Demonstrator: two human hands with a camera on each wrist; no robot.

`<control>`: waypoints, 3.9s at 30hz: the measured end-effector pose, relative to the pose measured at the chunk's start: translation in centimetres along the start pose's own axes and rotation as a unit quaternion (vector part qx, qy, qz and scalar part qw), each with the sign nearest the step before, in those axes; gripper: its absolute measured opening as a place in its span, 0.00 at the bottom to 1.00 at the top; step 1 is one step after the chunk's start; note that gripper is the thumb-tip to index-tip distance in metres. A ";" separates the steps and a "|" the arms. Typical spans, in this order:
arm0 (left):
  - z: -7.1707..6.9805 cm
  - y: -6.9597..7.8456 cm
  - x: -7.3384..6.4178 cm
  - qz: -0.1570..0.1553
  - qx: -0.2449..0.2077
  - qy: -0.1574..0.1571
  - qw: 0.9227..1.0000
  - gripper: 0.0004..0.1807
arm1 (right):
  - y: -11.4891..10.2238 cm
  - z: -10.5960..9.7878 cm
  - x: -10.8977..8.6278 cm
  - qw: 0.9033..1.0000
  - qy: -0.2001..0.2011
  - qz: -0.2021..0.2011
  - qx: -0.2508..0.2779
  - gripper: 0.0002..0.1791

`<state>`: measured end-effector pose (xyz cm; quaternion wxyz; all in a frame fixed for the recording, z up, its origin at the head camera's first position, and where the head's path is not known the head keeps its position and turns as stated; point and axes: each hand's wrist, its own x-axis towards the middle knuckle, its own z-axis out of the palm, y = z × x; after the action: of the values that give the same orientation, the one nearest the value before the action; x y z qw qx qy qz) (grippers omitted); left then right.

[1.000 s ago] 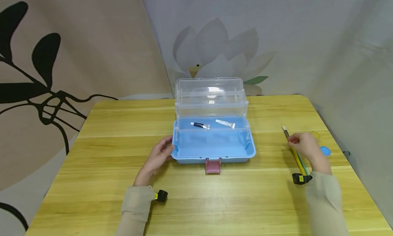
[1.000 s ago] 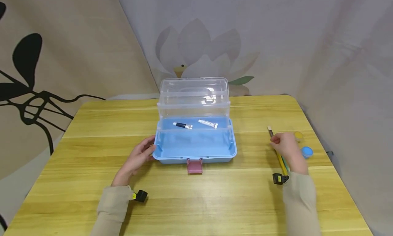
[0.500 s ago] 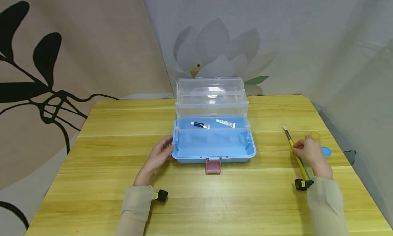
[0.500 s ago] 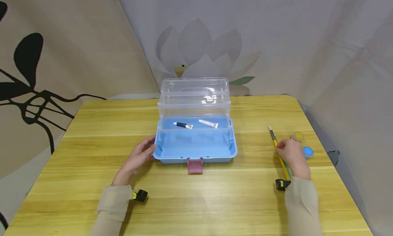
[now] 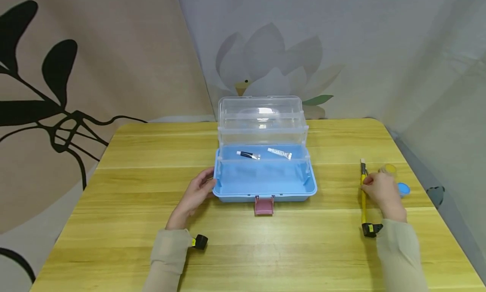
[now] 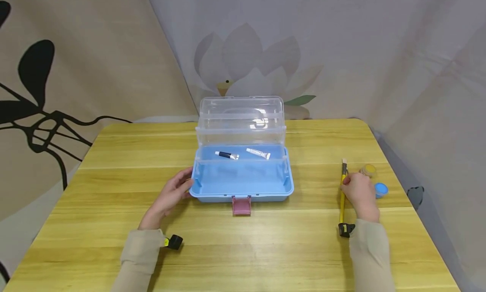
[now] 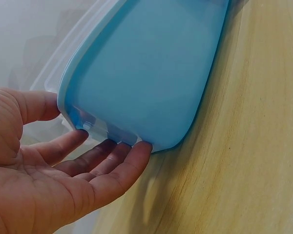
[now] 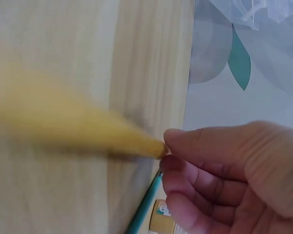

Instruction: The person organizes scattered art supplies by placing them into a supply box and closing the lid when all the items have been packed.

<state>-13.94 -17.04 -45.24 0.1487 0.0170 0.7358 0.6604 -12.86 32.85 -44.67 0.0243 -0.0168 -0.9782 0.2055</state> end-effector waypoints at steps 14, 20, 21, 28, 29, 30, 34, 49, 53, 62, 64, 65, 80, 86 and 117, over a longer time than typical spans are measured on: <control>0.1 0.1 -0.1 -0.002 -0.002 -0.001 1.000 0.26 | -0.8 0.2 -0.2 0.999 0.006 0.027 -0.022 0.11; 0.1 0.2 -0.1 -0.002 -0.001 -0.001 1.000 0.26 | -1.0 0.0 -0.3 0.998 -0.004 0.054 -0.021 0.10; 0.1 0.1 -0.1 -0.002 -0.001 -0.001 1.000 0.26 | -1.0 0.0 -0.3 0.998 -0.006 0.058 -0.022 0.10; 0.0 0.1 -0.1 -0.002 0.000 -0.001 1.000 0.26 | -1.2 0.2 -0.1 0.997 -0.022 0.074 0.000 0.15; 0.0 0.1 -0.1 -0.002 -0.001 -0.001 1.000 0.26 | -1.2 0.2 0.0 0.997 -0.025 0.072 0.004 0.15; 0.0 0.1 -0.1 -0.001 -0.001 0.000 1.000 0.26 | -1.3 0.1 0.0 0.997 -0.030 0.071 0.007 0.16; 0.0 0.0 -0.1 0.001 -0.001 -0.002 1.000 0.26 | -1.6 -0.1 0.4 0.997 -0.044 0.064 0.016 0.17; -0.2 0.2 -0.2 0.001 0.000 -0.006 1.000 0.26 | -6.7 -5.0 2.8 0.999 0.020 -0.035 0.012 0.11; -0.1 0.2 -0.2 0.000 0.000 -0.007 1.000 0.26 | -8.8 -6.4 4.0 0.998 0.028 -0.061 0.001 0.10; 0.0 0.2 -0.1 -0.004 0.003 -0.003 1.000 0.26 | -13.9 -8.6 6.4 0.991 0.035 -0.124 -0.039 0.10; 0.0 0.2 -0.2 -0.003 0.003 -0.004 1.000 0.26 | -14.9 -8.8 7.0 0.988 0.030 -0.147 -0.045 0.10; 0.0 0.2 -0.2 -0.001 0.004 -0.006 1.000 0.26 | -15.5 -8.8 7.3 0.986 0.025 -0.157 -0.047 0.10; -0.1 0.2 -0.1 -0.001 -0.004 -0.005 1.000 0.25 | -22.6 -7.1 11.3 0.962 -0.060 -0.250 -0.090 0.10; 0.0 0.3 -0.2 0.002 -0.006 -0.008 1.000 0.26 | -24.4 -5.8 12.4 0.956 -0.075 -0.269 -0.085 0.09; 0.0 0.1 -0.2 0.005 -0.003 -0.006 1.000 0.25 | -27.6 -2.6 14.9 0.946 -0.139 -0.283 -0.069 0.09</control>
<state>-13.81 -17.07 -45.09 0.1502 0.0246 0.7331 0.6629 -28.19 9.23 -30.56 -0.0560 0.2878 -0.9482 0.1224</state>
